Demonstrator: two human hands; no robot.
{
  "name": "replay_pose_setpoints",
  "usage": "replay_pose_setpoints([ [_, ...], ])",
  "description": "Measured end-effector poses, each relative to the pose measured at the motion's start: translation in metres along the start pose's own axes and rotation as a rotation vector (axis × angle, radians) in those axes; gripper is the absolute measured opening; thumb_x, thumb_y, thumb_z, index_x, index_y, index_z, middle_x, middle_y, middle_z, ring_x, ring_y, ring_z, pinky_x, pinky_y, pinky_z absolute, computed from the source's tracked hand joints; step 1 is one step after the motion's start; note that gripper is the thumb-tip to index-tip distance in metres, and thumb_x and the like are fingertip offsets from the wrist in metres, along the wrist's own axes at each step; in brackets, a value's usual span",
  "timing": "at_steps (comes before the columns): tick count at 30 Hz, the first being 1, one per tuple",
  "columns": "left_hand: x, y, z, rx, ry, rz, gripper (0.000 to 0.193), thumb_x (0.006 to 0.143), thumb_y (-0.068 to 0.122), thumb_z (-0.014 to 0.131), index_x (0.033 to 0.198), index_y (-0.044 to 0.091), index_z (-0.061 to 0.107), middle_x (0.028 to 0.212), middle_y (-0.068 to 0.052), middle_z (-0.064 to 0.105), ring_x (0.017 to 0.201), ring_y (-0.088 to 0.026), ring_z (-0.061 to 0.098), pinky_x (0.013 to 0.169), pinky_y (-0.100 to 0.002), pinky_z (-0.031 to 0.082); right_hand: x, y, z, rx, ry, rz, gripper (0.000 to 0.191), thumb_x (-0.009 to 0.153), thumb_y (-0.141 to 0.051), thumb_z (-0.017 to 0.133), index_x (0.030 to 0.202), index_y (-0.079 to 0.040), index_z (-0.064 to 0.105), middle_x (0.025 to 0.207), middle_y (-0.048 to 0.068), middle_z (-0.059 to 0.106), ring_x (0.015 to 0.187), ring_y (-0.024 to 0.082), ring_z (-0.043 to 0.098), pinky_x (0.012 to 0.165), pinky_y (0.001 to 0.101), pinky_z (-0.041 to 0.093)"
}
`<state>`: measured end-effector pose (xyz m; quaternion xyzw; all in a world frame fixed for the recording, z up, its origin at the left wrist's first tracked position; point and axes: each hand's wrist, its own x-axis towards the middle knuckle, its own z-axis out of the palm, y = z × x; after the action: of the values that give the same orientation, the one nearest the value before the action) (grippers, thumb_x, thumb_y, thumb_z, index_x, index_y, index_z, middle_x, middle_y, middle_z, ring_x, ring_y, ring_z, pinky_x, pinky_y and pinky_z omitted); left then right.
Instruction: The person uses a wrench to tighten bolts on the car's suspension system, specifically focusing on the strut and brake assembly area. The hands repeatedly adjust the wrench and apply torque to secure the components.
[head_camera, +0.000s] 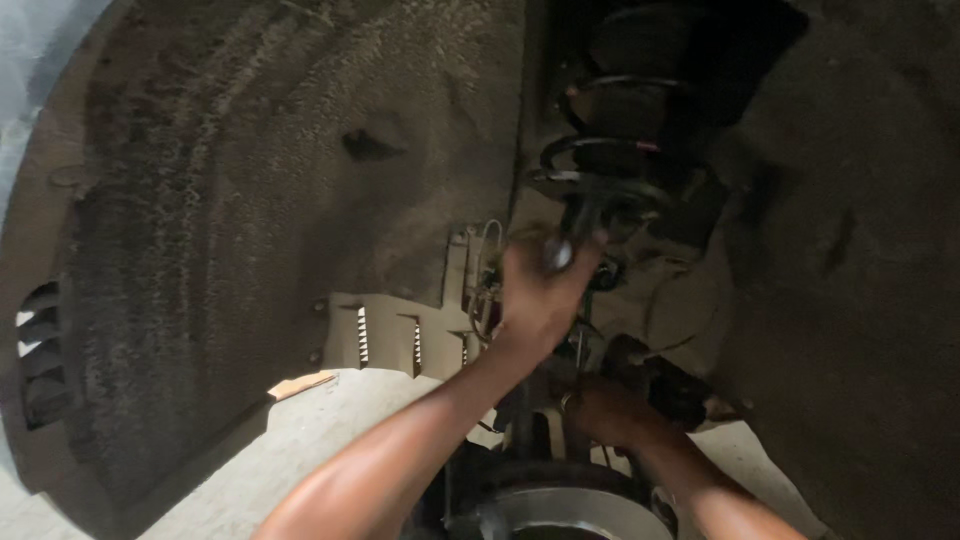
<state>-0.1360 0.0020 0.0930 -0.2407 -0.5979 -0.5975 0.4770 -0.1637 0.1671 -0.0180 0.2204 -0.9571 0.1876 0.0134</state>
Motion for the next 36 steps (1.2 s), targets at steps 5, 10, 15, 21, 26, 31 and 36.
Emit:
replay_pose_setpoints([
  [5, -0.066, 0.041, -0.045, -0.133, -0.117, -0.167, 0.043, 0.087, 0.044, 0.080, 0.100, 0.007, 0.062, 0.091, -0.002, 0.061, 0.084, -0.014, 0.059, 0.076, -0.039, 0.053, 0.003, -0.004, 0.003, -0.060, -0.088, 0.177, 0.037, 0.100, -0.031, 0.054, 0.091, 0.001, 0.070, 0.071, 0.015, 0.064, 0.058, 0.024, 0.058, 0.057, 0.0443, 0.050],
  [10, -0.118, 0.070, -0.116, -0.033, -0.627, 0.170, 0.044, 0.088, 0.043, 0.086, 0.076, 0.009, 0.061, 0.076, -0.001, 0.062, 0.073, -0.013, 0.056, 0.072, -0.032, 0.045, 0.029, 0.039, 0.023, -0.139, 0.196, -0.283, 0.023, 0.092, -0.021, 0.065, 0.087, 0.000, 0.074, 0.079, 0.016, 0.071, 0.066, 0.026, 0.066, 0.062, 0.0451, 0.053],
  [15, -0.141, 0.032, -0.138, -0.106, -0.720, -0.088, 0.035, 0.088, 0.039, 0.080, 0.084, 0.009, 0.062, 0.080, -0.003, 0.059, 0.074, -0.013, 0.056, 0.064, -0.030, 0.045, 0.044, 0.064, 0.038, -0.009, -0.098, 0.110, 0.020, 0.083, -0.019, 0.068, 0.089, -0.001, 0.074, 0.086, 0.018, 0.074, 0.076, 0.036, 0.071, 0.070, 0.0509, 0.057],
  [21, -0.101, -0.001, -0.090, -0.084, -0.021, 0.373, 0.049, 0.099, 0.031, 0.075, 0.129, -0.001, 0.054, 0.106, -0.008, 0.072, 0.094, -0.017, 0.069, 0.084, -0.041, 0.055, 0.035, 0.050, 0.033, -0.517, 0.134, -0.280, 0.025, 0.087, -0.026, 0.061, 0.090, -0.008, 0.077, 0.091, 0.018, 0.073, 0.089, 0.035, 0.069, 0.081, 0.0542, 0.050],
  [26, 0.021, -0.006, -0.080, -0.239, 0.102, -0.539, 0.077, 0.096, 0.051, 0.067, 0.144, -0.003, 0.040, 0.100, -0.011, 0.068, 0.088, -0.020, 0.064, 0.079, -0.040, 0.054, 0.029, 0.032, 0.022, -0.220, 0.000, -0.031, 0.035, 0.099, -0.028, 0.050, 0.102, -0.001, 0.071, 0.096, 0.021, 0.073, 0.088, 0.036, 0.072, 0.083, 0.0491, 0.054],
  [31, 0.083, 0.004, -0.067, -0.248, 0.208, -0.565, 0.090, 0.100, 0.062, 0.061, 0.148, -0.012, 0.042, 0.098, -0.014, 0.065, 0.085, -0.023, 0.058, 0.077, -0.039, 0.050, 0.014, 0.010, 0.012, -0.174, 0.061, -0.132, 0.034, 0.091, -0.029, 0.056, 0.108, -0.004, 0.072, 0.098, 0.021, 0.072, 0.089, 0.034, 0.068, 0.082, 0.0489, 0.053],
  [36, 0.126, -0.033, -0.067, -0.367, 0.310, -0.611, 0.078, 0.107, 0.057, 0.051, 0.151, -0.008, 0.046, 0.119, -0.017, 0.056, 0.104, -0.030, 0.049, 0.090, -0.045, 0.041, 0.011, 0.008, 0.007, -0.027, -0.038, 0.150, 0.037, 0.101, -0.030, 0.048, 0.102, 0.001, 0.069, 0.087, 0.021, 0.071, 0.081, 0.035, 0.071, 0.076, 0.0508, 0.056],
])
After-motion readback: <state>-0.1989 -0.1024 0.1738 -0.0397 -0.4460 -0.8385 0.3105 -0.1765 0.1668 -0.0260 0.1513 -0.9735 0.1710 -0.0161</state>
